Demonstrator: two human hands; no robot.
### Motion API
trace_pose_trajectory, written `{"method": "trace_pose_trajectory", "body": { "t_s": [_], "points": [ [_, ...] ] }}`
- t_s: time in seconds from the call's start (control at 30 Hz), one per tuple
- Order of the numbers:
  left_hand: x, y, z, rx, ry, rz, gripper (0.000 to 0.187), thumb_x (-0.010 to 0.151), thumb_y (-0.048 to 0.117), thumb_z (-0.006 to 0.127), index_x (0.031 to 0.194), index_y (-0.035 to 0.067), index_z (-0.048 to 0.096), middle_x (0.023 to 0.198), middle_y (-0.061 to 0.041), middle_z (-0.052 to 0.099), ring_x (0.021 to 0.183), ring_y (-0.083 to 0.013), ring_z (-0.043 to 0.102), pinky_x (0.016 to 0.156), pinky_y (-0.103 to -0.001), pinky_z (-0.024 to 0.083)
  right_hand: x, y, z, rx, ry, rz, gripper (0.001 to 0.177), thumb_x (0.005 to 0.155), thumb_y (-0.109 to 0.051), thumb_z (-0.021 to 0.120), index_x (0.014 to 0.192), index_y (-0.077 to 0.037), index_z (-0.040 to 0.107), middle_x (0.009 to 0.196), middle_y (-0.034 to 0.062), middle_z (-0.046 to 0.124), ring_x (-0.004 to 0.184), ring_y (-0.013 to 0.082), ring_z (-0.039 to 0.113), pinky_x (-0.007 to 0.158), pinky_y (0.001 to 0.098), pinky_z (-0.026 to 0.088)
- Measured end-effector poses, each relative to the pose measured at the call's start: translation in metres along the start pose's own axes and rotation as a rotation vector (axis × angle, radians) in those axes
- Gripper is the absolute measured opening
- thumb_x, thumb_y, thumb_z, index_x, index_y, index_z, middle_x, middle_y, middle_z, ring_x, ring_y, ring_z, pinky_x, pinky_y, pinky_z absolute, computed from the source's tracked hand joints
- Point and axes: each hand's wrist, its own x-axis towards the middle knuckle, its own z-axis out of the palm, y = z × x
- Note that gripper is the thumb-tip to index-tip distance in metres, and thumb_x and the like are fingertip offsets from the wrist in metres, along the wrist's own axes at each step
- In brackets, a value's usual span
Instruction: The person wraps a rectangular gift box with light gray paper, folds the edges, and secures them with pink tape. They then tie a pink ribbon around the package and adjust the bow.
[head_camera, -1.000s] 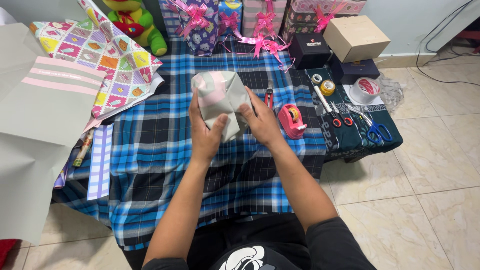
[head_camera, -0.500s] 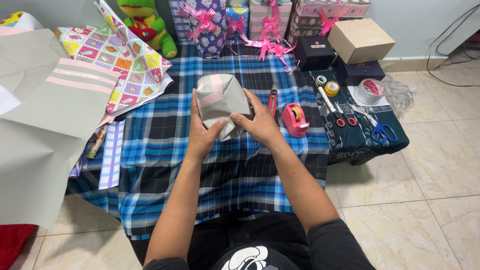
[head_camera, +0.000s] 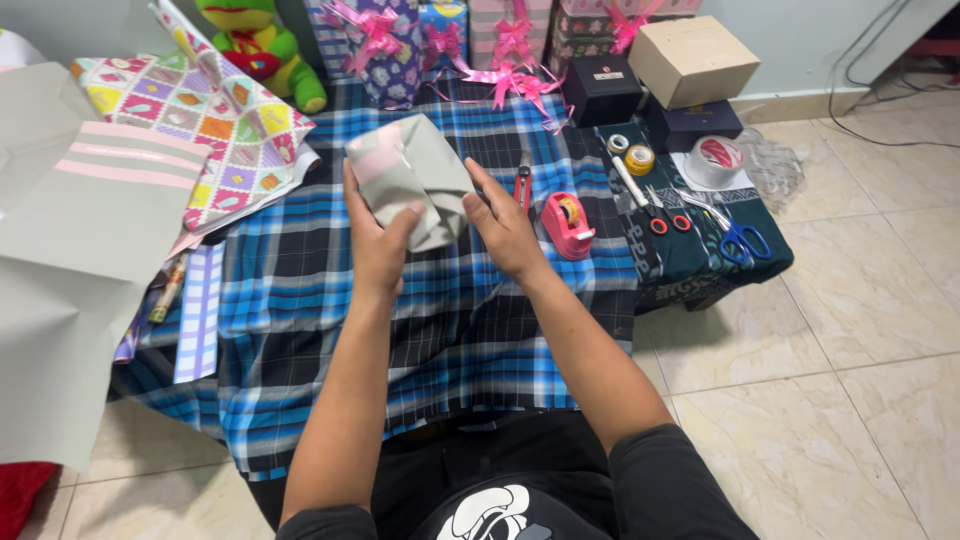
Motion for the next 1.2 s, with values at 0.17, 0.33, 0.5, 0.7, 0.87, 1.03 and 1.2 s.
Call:
{"method": "trace_pose_trajectory", "body": {
  "t_s": [0.17, 0.33, 0.5, 0.7, 0.87, 1.03, 1.2],
  "points": [
    [0.005, 0.000, 0.010, 0.025, 0.004, -0.037, 0.092, 0.084, 0.006, 0.066, 0.162, 0.005, 0.018, 0.152, -0.019, 0.044, 0.140, -0.0286, 0.051, 0.115, -0.039, 0.048, 0.000, 0.026, -0.027, -0.017, -0.030, 0.005, 0.062, 0.107, -0.044, 0.051, 0.153, -0.003, 0.045, 0.151, 0.0183, 0.055, 0.143, 0.0278, 0.051, 0.116, 0.0380, 0.041],
    [0.000, -0.003, 0.013, 0.125, 0.004, -0.008, 0.092, 0.086, 0.011, 0.070, 0.163, 0.004, 0.020, 0.156, -0.020, 0.040, 0.144, -0.0301, 0.047, 0.119, -0.042, 0.045, -0.015, 0.069, -0.101, -0.578, 0.426, -0.150, 0.025, 0.097, -0.025, 0.065, 0.111, -0.006, 0.073, 0.123, 0.0142, 0.072, 0.117, 0.0300, 0.069, 0.101, 0.0405, 0.054],
    [-0.008, -0.008, 0.018, 0.201, 0.002, 0.007, 0.096, 0.089, 0.017, 0.073, 0.165, 0.004, 0.015, 0.160, -0.021, 0.036, 0.149, -0.0325, 0.043, 0.121, -0.044, 0.043, -0.035, 0.091, -0.152, -0.904, 0.250, 0.595, 0.034, 0.089, -0.044, 0.073, 0.089, -0.010, 0.077, 0.110, 0.0091, 0.073, 0.107, 0.0301, 0.067, 0.089, 0.0518, 0.045],
    [-0.023, -0.010, 0.023, 0.252, 0.020, -0.004, 0.101, 0.088, 0.019, 0.074, 0.165, 0.006, 0.010, 0.161, -0.022, 0.030, 0.150, -0.0363, 0.039, 0.122, -0.048, 0.043, -0.032, 0.099, -0.163, -0.861, 0.200, 0.471, 0.038, 0.079, -0.049, 0.080, 0.080, -0.011, 0.079, 0.092, 0.0079, 0.074, 0.100, 0.0276, 0.067, 0.083, 0.0485, 0.051],
    [-0.039, -0.013, 0.021, 0.272, 0.037, 0.031, 0.100, 0.088, 0.024, 0.076, 0.166, 0.008, 0.014, 0.162, -0.021, 0.032, 0.151, -0.0366, 0.039, 0.124, -0.049, 0.042, -0.027, 0.108, -0.162, -0.908, 0.094, 0.438, 0.033, 0.081, -0.042, 0.083, 0.078, -0.009, 0.078, 0.080, 0.0114, 0.069, 0.075, 0.0265, 0.067, 0.070, 0.0424, 0.052],
    [-0.051, -0.018, 0.017, 0.316, 0.032, 0.056, 0.101, 0.089, 0.025, 0.078, 0.166, 0.008, 0.015, 0.162, -0.021, 0.033, 0.152, -0.0360, 0.039, 0.125, -0.050, 0.040, -0.017, 0.116, -0.163, -0.370, 0.151, 0.790, 0.024, 0.088, -0.030, 0.077, 0.088, -0.007, 0.070, 0.079, 0.0075, 0.064, 0.063, 0.0175, 0.055, 0.059, 0.0408, 0.044],
    [-0.058, -0.023, 0.013, 0.316, 0.020, 0.077, 0.102, 0.089, 0.023, 0.079, 0.167, 0.008, 0.015, 0.162, -0.021, 0.033, 0.153, -0.0367, 0.039, 0.126, -0.050, 0.040, -0.025, 0.114, -0.162, -0.085, 0.248, 0.849, 0.018, 0.091, -0.027, 0.067, 0.096, -0.010, 0.066, 0.087, 0.0016, 0.065, 0.072, 0.0145, 0.062, 0.071, 0.0424, 0.054]
  ]
}}
